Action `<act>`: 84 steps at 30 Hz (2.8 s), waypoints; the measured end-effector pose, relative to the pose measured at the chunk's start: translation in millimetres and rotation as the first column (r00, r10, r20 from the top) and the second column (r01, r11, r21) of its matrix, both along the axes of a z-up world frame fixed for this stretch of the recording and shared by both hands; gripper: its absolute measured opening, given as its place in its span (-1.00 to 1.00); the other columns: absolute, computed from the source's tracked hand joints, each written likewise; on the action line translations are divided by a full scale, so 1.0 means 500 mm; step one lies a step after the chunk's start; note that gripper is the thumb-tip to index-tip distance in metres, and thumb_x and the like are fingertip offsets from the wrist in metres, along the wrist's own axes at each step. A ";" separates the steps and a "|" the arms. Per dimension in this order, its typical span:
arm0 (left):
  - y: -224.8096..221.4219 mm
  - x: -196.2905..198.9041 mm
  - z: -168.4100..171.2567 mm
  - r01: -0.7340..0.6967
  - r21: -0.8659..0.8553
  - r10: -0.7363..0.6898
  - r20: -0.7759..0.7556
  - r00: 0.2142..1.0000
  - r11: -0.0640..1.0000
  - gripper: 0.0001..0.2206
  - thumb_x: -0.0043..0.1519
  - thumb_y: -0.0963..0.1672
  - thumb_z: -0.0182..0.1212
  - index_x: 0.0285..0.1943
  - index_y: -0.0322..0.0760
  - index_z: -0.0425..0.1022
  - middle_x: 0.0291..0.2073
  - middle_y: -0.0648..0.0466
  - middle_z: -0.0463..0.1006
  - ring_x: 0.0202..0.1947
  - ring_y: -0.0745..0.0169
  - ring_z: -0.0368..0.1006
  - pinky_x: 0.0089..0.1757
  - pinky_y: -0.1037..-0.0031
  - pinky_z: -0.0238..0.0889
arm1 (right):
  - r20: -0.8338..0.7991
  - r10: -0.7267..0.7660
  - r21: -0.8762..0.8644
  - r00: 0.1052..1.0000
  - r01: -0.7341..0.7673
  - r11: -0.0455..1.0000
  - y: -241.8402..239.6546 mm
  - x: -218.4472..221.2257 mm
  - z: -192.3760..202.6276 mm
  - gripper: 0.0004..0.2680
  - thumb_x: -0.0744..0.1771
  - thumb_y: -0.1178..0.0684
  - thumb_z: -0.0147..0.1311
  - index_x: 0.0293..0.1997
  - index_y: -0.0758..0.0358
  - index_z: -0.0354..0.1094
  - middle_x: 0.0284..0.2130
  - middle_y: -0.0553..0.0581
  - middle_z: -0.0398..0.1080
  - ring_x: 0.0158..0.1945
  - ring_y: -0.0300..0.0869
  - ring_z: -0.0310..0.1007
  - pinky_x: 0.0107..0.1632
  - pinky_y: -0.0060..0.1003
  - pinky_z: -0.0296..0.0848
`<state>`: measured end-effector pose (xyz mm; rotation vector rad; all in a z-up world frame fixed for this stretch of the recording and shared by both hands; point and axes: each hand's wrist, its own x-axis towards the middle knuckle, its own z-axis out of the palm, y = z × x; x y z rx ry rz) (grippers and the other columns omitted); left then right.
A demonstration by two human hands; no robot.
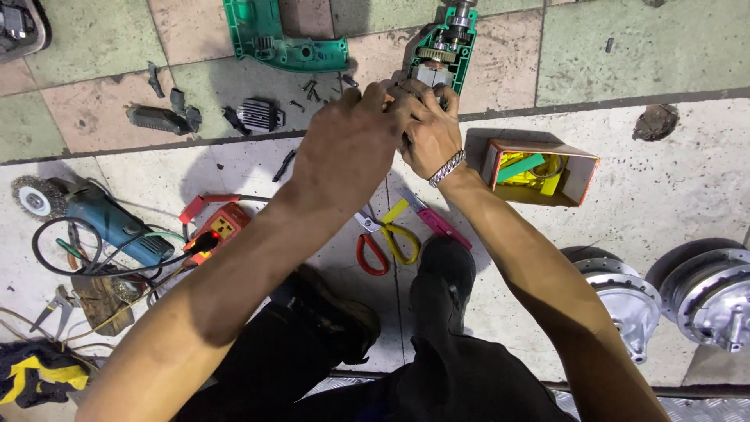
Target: Reassembling the internal components of a power drill, including the motor, switch, and wiring.
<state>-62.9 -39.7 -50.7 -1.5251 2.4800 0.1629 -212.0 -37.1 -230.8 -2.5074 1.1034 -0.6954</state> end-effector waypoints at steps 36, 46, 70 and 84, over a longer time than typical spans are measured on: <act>0.028 -0.009 -0.018 -0.049 0.038 0.048 0.034 0.998 0.998 -0.89 0.25 -0.23 0.23 -0.35 -0.24 0.57 -0.31 -0.06 0.47 -0.38 0.32 0.46 -0.42 0.56 0.41 | 0.047 -0.041 0.037 0.998 0.039 0.999 0.001 0.007 0.021 -0.87 0.29 0.14 0.05 -0.16 0.08 0.50 -0.02 0.02 0.46 0.21 -0.10 0.27 0.16 -0.01 -0.04; -0.010 -0.005 0.022 0.020 0.120 -0.011 -0.075 0.997 0.993 -0.93 0.24 -0.22 0.17 -0.19 -0.18 0.51 -0.15 -0.16 0.51 -0.27 -0.02 0.59 -0.35 0.26 0.53 | -0.038 -0.063 0.046 0.997 0.064 0.997 0.001 0.006 0.007 -0.92 0.16 0.11 0.29 -0.39 0.13 0.52 -0.12 0.04 0.49 0.16 -0.06 0.27 0.23 0.09 -0.09; 0.019 -0.024 -0.017 -0.209 0.082 0.206 0.046 0.977 0.974 -0.80 0.28 -0.19 0.18 -0.45 -0.25 0.53 -0.54 0.08 0.44 -0.46 0.31 0.43 -0.42 0.38 0.40 | 0.009 -0.047 0.015 0.999 0.047 0.999 0.013 -0.002 -0.083 -0.88 0.38 -0.02 0.03 -0.07 0.03 0.45 -0.01 0.03 0.44 0.24 -0.09 0.27 0.17 0.02 -0.05; -0.015 -0.017 -0.055 -0.368 0.318 0.369 0.059 0.928 0.874 -0.82 0.23 -0.17 0.05 -0.44 -0.20 0.50 -0.60 -0.01 0.50 -0.52 0.07 0.53 -0.51 0.26 0.45 | -0.077 -0.049 0.042 0.996 0.053 0.998 0.008 -0.002 -0.061 -0.89 0.16 0.05 0.31 -0.36 0.04 0.49 0.10 -0.05 0.42 0.25 -0.11 0.23 0.18 -0.01 -0.03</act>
